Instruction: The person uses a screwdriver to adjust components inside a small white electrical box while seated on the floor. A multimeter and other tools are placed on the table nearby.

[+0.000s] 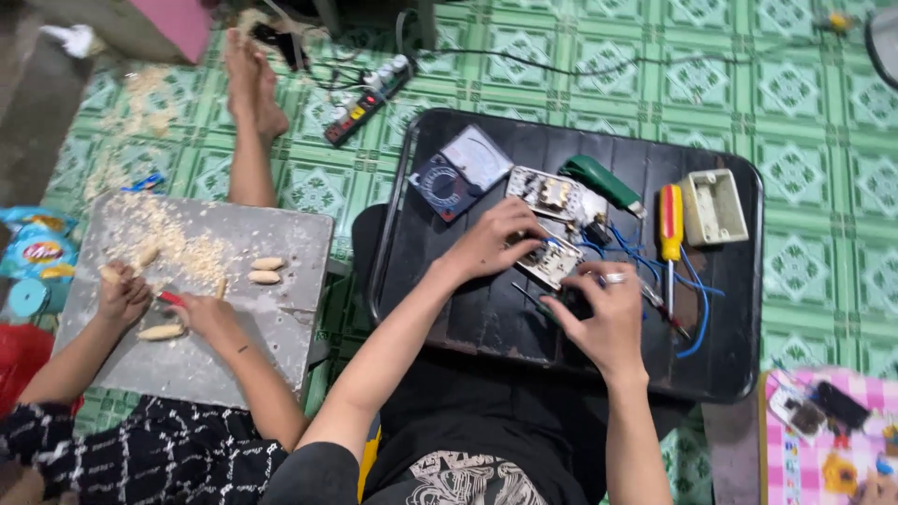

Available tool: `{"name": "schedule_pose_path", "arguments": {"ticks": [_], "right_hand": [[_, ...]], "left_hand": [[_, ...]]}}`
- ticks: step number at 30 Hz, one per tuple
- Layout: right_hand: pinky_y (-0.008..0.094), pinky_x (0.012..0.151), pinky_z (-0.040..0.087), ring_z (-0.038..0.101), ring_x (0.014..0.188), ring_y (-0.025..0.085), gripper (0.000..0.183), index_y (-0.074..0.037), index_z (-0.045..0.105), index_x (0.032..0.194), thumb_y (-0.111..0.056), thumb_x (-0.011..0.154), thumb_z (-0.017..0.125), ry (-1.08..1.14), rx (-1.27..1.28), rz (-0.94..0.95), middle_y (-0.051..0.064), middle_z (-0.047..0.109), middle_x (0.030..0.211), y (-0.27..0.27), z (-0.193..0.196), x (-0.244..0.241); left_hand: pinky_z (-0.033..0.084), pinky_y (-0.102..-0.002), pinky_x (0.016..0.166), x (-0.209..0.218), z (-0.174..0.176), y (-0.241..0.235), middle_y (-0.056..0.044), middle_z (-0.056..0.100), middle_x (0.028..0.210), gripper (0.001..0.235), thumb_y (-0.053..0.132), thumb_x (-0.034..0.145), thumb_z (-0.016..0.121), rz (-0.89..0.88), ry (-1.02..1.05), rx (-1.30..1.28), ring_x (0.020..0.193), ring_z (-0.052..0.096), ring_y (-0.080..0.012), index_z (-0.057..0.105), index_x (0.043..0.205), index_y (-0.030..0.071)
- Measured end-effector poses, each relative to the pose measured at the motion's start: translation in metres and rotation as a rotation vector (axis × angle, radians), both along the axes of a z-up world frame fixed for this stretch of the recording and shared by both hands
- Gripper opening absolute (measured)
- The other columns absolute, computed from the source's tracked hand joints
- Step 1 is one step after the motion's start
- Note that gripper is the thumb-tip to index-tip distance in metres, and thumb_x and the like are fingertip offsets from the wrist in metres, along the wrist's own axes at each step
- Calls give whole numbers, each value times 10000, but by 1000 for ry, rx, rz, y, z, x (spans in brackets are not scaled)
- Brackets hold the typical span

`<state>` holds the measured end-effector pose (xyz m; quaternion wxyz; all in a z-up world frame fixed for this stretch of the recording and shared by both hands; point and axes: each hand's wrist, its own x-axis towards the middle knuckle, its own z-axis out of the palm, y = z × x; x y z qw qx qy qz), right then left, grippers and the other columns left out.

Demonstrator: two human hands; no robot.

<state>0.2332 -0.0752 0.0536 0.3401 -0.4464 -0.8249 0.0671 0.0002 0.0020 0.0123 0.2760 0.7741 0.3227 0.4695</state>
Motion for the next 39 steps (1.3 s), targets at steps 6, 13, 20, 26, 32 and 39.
{"name": "schedule_pose_path", "arguments": {"ticks": [6,13,20,26,32,39], "right_hand": [[458,885,465,533,1208,335,556,-98,579,1079,-366,747,933,-101,-81,-18,79,643,1201,29,-15,-11],[446,1003,453,562,1198,300,616,-56,618,1268,-254,762,907,-162,-159,71,80,696,1057,58,-27,-4],[445,1027,423,575,1190,288,687,-69,605,1387,-237,771,858,-50,-96,92,117,727,1127,63,-47,-2],[462,1045,416,575,1186,293,677,-54,611,1395,-221,785,855,-9,-98,95,127,734,1141,59,-48,-3],[472,1047,419,581,1177,299,667,-49,618,1392,-228,796,855,0,-89,91,131,733,1120,58,-48,-3],[476,1040,432,590,1161,302,664,-41,625,1381,-214,784,861,23,-77,92,138,732,1101,58,-49,-3]], "left_hand": [[555,-410,893,1,-7,-2,-75,711,892,113,36,871,759,0,-14,26,939,656,-298,732,943,119],[552,-354,896,0,-10,-1,-42,720,917,88,81,940,723,16,36,-15,946,644,-236,711,1020,115],[561,-374,869,-1,5,-2,-56,698,924,89,78,969,684,31,121,17,920,657,-272,675,1052,109],[543,-385,877,-2,12,-5,-79,644,900,70,24,982,636,5,165,75,902,627,-292,644,1034,71],[520,-379,890,-4,19,-6,-82,601,888,73,-2,996,589,-20,204,94,889,598,-288,626,1021,56],[527,-398,893,-4,32,-9,-112,610,894,89,-11,1010,565,-29,196,35,900,610,-310,630,1059,27]]}}
